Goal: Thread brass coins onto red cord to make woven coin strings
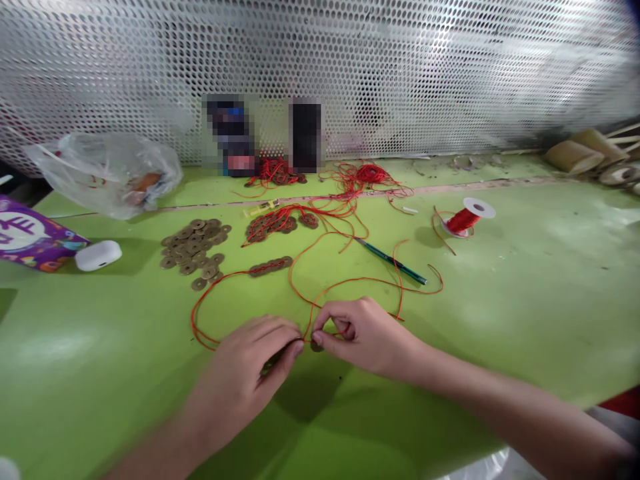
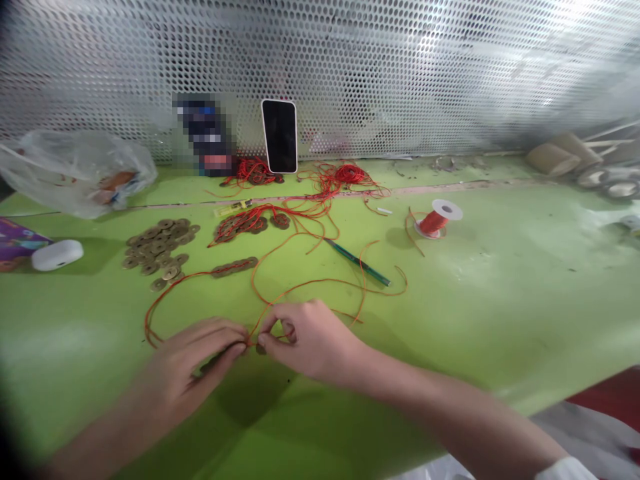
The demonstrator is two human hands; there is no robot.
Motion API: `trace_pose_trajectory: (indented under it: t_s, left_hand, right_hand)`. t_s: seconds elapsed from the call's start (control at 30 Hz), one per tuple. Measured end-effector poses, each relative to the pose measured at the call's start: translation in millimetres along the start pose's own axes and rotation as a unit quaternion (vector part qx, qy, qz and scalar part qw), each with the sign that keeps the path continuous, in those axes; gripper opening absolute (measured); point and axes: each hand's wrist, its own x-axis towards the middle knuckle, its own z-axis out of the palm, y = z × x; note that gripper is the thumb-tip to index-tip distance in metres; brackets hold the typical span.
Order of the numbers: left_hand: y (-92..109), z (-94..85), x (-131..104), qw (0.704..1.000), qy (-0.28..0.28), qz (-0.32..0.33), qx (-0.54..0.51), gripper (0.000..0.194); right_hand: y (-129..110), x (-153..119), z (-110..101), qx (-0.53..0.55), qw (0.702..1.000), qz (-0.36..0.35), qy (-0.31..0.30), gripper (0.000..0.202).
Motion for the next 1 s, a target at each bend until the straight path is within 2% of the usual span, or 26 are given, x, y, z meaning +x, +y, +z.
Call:
trace_pose_trajectory:
  t_s: [0.17,0.53,0.63,0.73,0.87,1.0]
  left_hand:
    - [3,-1.0,1,0.999,-0.031,-0.02,-0.028,0.022]
    - [4,0.3,2,0.996,-0.033,-0.025,-0.075,0.019]
    - [6,-2.3,2,0.994,-0.015,-0.02,-0.103,0.018]
    - [7,-4.3,1,0.991,-0.025,-0.052,-0.118,0.02]
    - [6,-4.1,0,0.988,-0.052,-0.075,-0.121,0.025]
    - [6,-4.3,2,0.987,-0.057,-0.082,-0.124,0.026]
  right_hand:
    - [-2,-1,-3,0.016,1.0,-0.004,0.017,0.014]
    - [-2,-4,11,0.082,0.996,0.033,0.028,0.02]
    - [-3,-5,7,0.074,0.996,0.008,0.044,0.02]
    - [-4,-5,-3,0.022,0.997,-0.031,0.06,0.019]
    - [-3,-3,-14,-0.05,0.995,-0.082,0.009,0.01]
    - [-2,-2,-16,-0.036,0.991,-0.122,-0.03,0.013]
